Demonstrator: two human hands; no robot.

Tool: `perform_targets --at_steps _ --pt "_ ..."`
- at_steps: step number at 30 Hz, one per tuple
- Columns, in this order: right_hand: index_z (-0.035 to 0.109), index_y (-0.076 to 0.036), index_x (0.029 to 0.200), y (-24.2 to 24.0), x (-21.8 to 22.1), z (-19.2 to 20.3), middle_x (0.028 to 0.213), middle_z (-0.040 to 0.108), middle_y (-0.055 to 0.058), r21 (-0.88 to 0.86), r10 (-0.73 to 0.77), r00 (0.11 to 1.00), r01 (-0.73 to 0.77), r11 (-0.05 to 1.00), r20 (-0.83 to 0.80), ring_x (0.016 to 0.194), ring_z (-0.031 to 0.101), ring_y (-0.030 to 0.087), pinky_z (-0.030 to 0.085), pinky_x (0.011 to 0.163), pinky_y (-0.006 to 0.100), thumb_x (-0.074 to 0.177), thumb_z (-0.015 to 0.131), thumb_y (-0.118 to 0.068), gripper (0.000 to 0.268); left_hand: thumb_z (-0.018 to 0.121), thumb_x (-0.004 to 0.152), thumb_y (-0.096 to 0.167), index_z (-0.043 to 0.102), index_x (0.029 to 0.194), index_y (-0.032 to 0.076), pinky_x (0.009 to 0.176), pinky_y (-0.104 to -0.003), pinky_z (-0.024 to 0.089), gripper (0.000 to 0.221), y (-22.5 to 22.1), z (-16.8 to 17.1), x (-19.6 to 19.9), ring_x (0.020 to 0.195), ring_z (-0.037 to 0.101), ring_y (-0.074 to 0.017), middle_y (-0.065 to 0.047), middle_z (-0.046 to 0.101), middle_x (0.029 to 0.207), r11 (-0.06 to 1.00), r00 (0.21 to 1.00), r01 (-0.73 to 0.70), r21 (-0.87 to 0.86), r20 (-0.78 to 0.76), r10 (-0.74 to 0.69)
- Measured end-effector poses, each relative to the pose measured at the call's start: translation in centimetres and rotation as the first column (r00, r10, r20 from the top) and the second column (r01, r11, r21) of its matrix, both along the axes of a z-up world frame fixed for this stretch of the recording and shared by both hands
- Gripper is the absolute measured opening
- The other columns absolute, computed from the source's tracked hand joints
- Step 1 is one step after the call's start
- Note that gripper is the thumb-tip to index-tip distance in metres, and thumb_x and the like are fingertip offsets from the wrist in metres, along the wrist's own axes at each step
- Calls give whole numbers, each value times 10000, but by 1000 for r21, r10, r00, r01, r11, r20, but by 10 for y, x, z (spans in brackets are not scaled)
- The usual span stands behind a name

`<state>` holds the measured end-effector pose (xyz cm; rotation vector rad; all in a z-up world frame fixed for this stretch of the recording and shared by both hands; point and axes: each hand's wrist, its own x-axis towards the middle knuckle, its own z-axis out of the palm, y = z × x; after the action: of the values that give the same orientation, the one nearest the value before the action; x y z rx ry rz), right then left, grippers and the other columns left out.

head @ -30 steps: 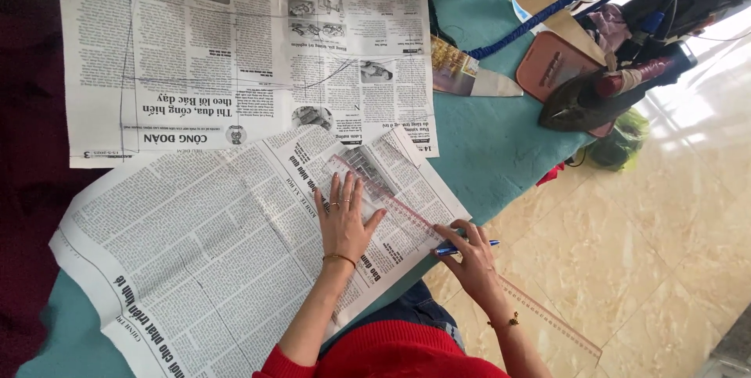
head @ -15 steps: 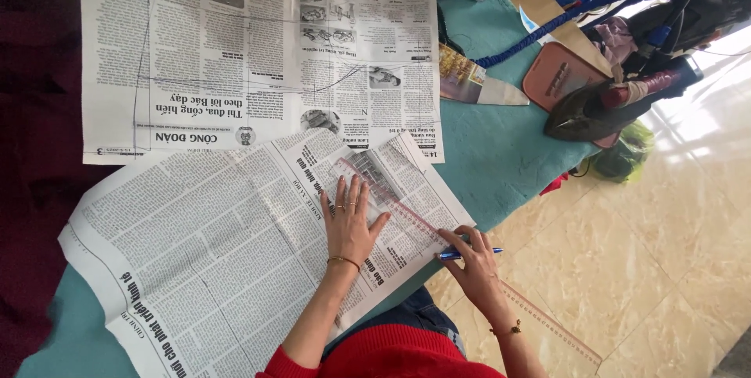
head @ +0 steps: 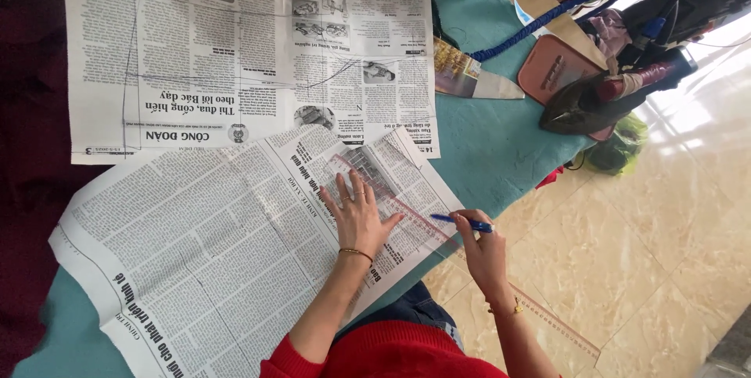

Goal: Drawing garment patterns on newspaper using a ruler and pen on a work table.

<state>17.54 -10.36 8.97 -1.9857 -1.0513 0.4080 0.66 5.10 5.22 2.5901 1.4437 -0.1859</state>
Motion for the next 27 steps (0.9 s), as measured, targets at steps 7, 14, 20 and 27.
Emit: perform_targets --at_steps 7,14,20,27 --pt "732 -170 938 40 -4 10 750 692 102 -83 153 979 -143 986 136 731 698 346 561 728 424 995 684 -268 123 412 835 878 455 1467 65 1142 -782 93 1030 -1 0 1 1529 218 -450 -201 302 1643 1000 1000 -9 -18 -3 9" --pt "675 -21 807 139 -29 -2 717 693 183 -10 385 896 -392 920 223 695 696 403 562 660 448 970 719 -200 246 589 795 810 504 1392 63 1138 -776 162 960 -6 -10 0 1497 283 -457 -214 369 1592 991 999 -26 129 49 20" --pt "710 -89 971 190 -46 -3 773 700 142 163 399 916 -400 902 42 750 713 361 568 695 422 1012 684 -276 193 573 813 812 495 1400 53 1105 -806 156 963 -4 -1 -2 1488 290 -473 -247 379 1581 995 998 -10 101 63 3" --pt "750 -149 1016 117 -23 16 833 768 106 -26 332 934 -338 941 -133 799 751 292 575 783 420 990 697 -308 169 494 844 827 498 1430 72 1116 -788 175 956 -4 7 1 1505 266 -454 -205 354 1611 998 999 -4 67 -34 6"
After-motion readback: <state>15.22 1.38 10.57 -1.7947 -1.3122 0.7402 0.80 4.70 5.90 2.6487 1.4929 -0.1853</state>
